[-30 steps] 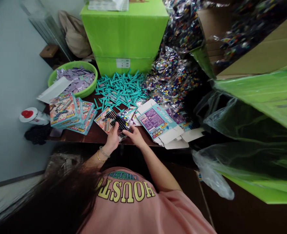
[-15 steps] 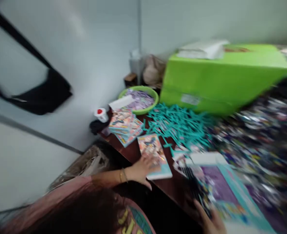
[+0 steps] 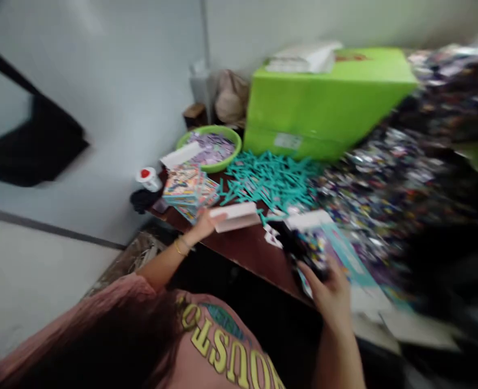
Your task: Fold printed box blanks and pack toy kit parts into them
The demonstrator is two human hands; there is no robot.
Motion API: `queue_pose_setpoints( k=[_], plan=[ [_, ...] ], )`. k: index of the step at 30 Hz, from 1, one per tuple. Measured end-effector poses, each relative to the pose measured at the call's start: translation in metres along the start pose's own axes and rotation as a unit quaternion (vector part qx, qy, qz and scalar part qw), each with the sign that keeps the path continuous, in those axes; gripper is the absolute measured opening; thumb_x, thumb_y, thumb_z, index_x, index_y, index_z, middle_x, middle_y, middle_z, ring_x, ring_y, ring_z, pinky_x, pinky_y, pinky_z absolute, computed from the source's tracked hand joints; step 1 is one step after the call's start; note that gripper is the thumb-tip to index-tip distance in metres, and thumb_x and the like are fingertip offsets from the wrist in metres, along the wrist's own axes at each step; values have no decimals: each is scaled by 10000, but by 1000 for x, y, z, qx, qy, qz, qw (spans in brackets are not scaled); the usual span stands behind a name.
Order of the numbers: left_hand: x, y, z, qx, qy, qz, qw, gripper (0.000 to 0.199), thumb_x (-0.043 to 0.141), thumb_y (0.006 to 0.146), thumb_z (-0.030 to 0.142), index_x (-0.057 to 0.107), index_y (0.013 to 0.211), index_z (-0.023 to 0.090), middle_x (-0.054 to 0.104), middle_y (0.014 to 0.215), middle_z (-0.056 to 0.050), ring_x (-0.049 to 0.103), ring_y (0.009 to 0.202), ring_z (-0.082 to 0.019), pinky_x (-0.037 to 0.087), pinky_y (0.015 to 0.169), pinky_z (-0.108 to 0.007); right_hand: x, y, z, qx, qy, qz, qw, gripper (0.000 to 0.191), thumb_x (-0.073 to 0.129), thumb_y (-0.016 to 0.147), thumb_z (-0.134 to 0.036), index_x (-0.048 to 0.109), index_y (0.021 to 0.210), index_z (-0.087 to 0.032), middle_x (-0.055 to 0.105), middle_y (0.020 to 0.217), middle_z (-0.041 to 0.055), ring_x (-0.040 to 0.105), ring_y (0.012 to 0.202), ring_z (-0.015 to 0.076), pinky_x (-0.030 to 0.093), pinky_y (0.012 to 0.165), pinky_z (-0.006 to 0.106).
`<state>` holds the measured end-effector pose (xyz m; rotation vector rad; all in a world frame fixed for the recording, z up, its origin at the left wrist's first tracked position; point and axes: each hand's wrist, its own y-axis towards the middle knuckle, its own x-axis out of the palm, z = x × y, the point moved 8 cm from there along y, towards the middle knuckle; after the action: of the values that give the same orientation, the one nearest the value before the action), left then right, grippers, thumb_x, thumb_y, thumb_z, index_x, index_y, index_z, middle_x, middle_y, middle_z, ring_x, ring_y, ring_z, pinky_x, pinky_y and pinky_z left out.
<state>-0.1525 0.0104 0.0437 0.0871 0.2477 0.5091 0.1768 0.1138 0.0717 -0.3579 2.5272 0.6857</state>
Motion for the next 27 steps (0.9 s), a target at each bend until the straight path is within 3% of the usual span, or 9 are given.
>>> queue_pose_setpoints(
  k=[2, 3, 5, 8, 12, 15, 22, 25, 27],
  plan=[
    [-5, 11, 1, -24, -15, -11, 1000, 345, 720, 899, 455, 803, 1000, 135, 807, 941, -96, 731, 930, -285, 600, 914, -420, -9, 16, -17, -61, -19, 33, 997, 370, 753, 868, -502, 756, 1170, -289, 806, 1091, 147, 786, 1010, 356, 641, 833, 478],
    [-7, 15, 1, -28, -18, -8, 999, 336, 736, 887, 453, 804, 977, 137, 804, 929, -93, 729, 929, -281, 590, 932, -415, -3, 25, -31, -109, -21, 2, 994, 394, 725, 912, -433, 721, 1267, -261, 777, 1232, 142, 750, 1157, 342, 618, 967, 492],
    [-8, 17, 0, -37, -23, -7, 999, 360, 729, 888, 470, 805, 982, 131, 805, 939, -97, 732, 931, -279, 578, 945, -410, 23, 38, -61, -207, -85, -107, 969, 372, 615, 989, -276, 678, 1356, -268, 743, 1337, 99, 725, 1216, 277, 594, 1023, 444],
    [0, 12, -5, -51, -25, -14, 998, 450, 699, 895, 520, 797, 1059, 113, 809, 983, -113, 738, 955, -288, 576, 926, -402, 70, 42, -92, -271, -244, -247, 898, 431, 512, 1004, -125, 641, 1398, -242, 722, 1375, 99, 734, 1127, 236, 588, 931, 374],
    [18, 7, -14, -73, -41, -16, 996, 495, 730, 859, 559, 795, 1079, 121, 807, 1027, -112, 743, 997, -280, 567, 921, -360, 117, 34, -123, -294, -417, -310, 802, 343, 449, 1008, -86, 650, 1282, -128, 735, 1215, 175, 717, 972, 273, 535, 765, 377],
    [22, 9, -16, -80, -46, 4, 996, 468, 707, 873, 569, 797, 965, 119, 801, 941, -101, 739, 907, -253, 567, 839, -329, 138, 32, -145, -318, -456, -340, 759, 323, 382, 1012, -52, 661, 1168, -103, 727, 1071, 170, 707, 875, 271, 484, 681, 364],
    [18, 16, -19, -105, -118, 17, 987, 438, 776, 801, 560, 704, 708, 138, 696, 679, -42, 683, 758, -221, 552, 713, -308, 150, 37, -174, -379, -401, -441, 707, 276, 461, 994, -41, 727, 1009, -111, 762, 955, 135, 719, 900, 234, 443, 678, 327],
    [17, 16, -18, -110, -138, 32, 984, 444, 781, 791, 573, 725, 755, 135, 719, 717, -48, 696, 778, -230, 568, 763, -325, 150, 47, -165, -367, -359, -472, 717, 208, 551, 1000, -123, 754, 1036, -147, 781, 1036, 120, 730, 945, 237, 469, 742, 327],
    [14, 17, -12, -103, -143, 42, 983, 446, 774, 796, 574, 752, 813, 128, 752, 776, -63, 713, 817, -239, 579, 810, -336, 145, 58, -160, -362, -286, -473, 751, 189, 665, 983, -274, 752, 1131, -197, 774, 1167, 102, 725, 1004, 236, 494, 800, 324]
  ],
)
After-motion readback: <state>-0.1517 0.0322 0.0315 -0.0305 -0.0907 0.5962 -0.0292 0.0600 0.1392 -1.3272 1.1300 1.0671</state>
